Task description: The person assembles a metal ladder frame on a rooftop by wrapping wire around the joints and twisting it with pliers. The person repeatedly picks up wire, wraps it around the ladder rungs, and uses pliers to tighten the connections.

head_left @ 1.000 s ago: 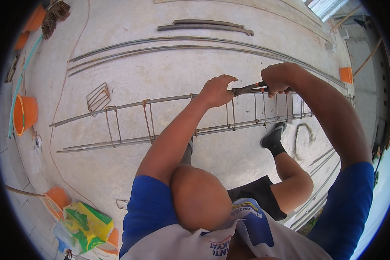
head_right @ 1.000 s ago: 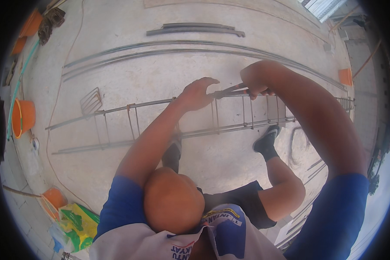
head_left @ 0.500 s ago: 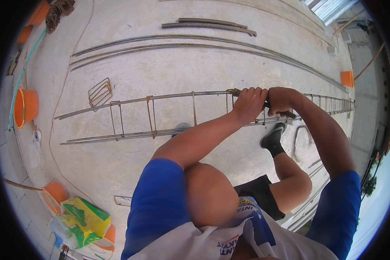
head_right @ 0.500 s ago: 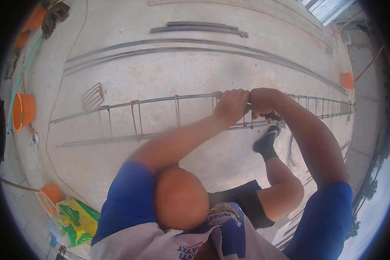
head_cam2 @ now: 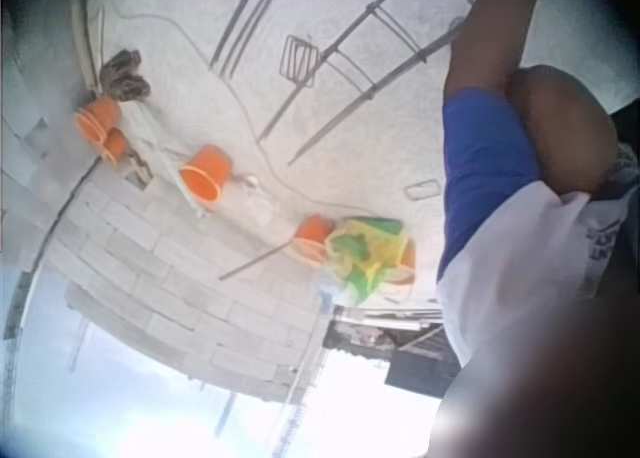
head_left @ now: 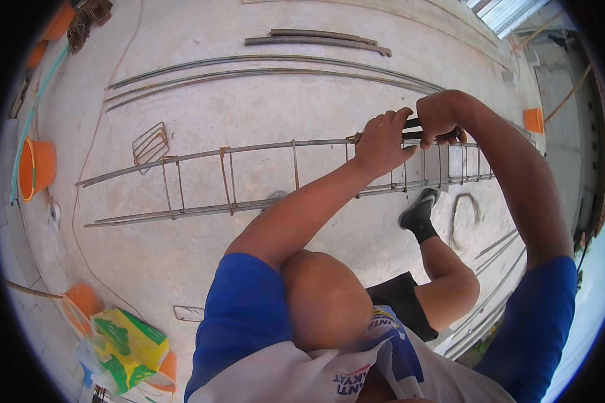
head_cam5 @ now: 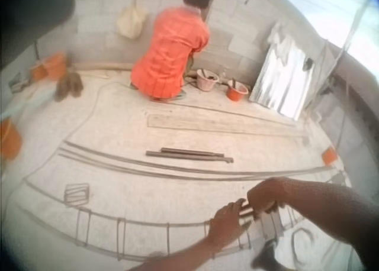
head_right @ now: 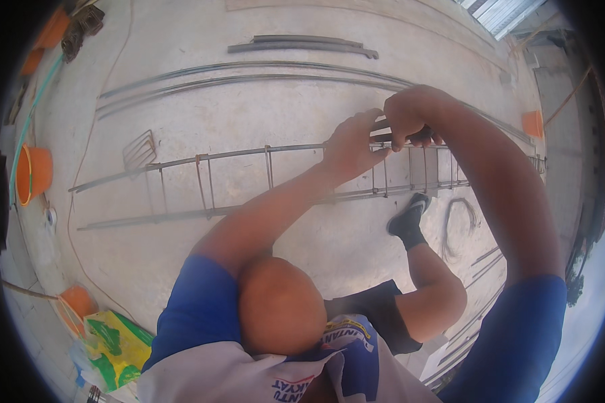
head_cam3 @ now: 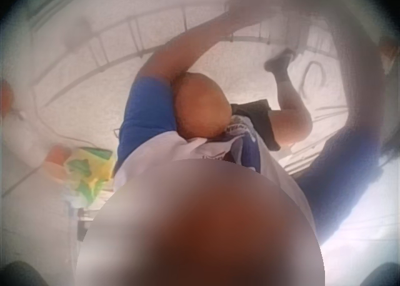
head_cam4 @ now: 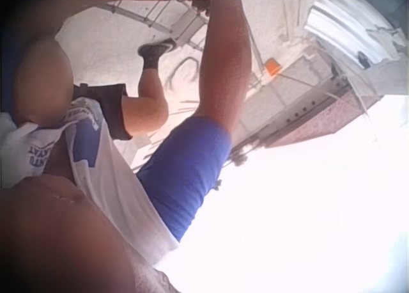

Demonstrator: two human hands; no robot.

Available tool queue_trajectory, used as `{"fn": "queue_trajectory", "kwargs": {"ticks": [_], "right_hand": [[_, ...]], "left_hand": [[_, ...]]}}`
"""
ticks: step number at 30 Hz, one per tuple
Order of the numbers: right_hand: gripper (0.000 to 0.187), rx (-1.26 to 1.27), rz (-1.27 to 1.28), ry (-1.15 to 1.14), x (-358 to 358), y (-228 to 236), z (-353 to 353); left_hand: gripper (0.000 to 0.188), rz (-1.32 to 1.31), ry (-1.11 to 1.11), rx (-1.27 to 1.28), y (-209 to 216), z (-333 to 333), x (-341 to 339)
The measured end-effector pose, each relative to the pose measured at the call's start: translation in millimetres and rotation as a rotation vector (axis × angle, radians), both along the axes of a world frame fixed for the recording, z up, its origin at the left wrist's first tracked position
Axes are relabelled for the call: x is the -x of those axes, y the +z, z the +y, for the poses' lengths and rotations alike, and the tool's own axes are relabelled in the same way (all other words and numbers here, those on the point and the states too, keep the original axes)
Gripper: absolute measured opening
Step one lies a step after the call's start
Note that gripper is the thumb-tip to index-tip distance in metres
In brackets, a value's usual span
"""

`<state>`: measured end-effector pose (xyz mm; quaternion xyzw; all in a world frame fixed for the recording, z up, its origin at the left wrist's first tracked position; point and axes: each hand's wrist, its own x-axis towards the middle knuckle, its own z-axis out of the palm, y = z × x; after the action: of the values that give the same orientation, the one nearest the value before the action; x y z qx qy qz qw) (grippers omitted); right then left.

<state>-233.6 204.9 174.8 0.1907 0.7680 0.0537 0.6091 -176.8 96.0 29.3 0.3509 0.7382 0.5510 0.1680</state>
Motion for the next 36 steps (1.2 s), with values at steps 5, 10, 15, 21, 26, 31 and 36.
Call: {"fn": "queue_trajectory", "kwargs": {"ticks": [5,10,15,21,26,31,36], "right_hand": [[0.032,-0.036,0.176,0.288,-13,-4,-8],[0.029,-0.192,0.691,1.004,-52,-28,-16],[0.026,-0.043,0.182,0.449,-18,-12,-9],[0.035,0.036,0.114,0.214,-15,14,-21],[0.016,-0.312,1.071,1.495,-73,-18,-8],[0.013,-0.148,0.506,0.841,-51,-22,-6],[0.033,-0.114,-0.069,0.064,0,6,-22]], "left_hand": [[0.052,-0.043,0.063,0.069,-9,23,3],[0.044,-0.173,-0.141,-0.024,-21,15,37],[0.054,-0.027,0.127,-0.109,3,5,7],[0.048,-0.041,0.057,-0.083,1,26,0],[0.039,-0.155,-0.152,-0.089,11,6,38],[0.043,-0.072,-0.017,-0.064,-5,16,15],[0.052,0.008,0.157,-0.06,7,16,-2]]}}
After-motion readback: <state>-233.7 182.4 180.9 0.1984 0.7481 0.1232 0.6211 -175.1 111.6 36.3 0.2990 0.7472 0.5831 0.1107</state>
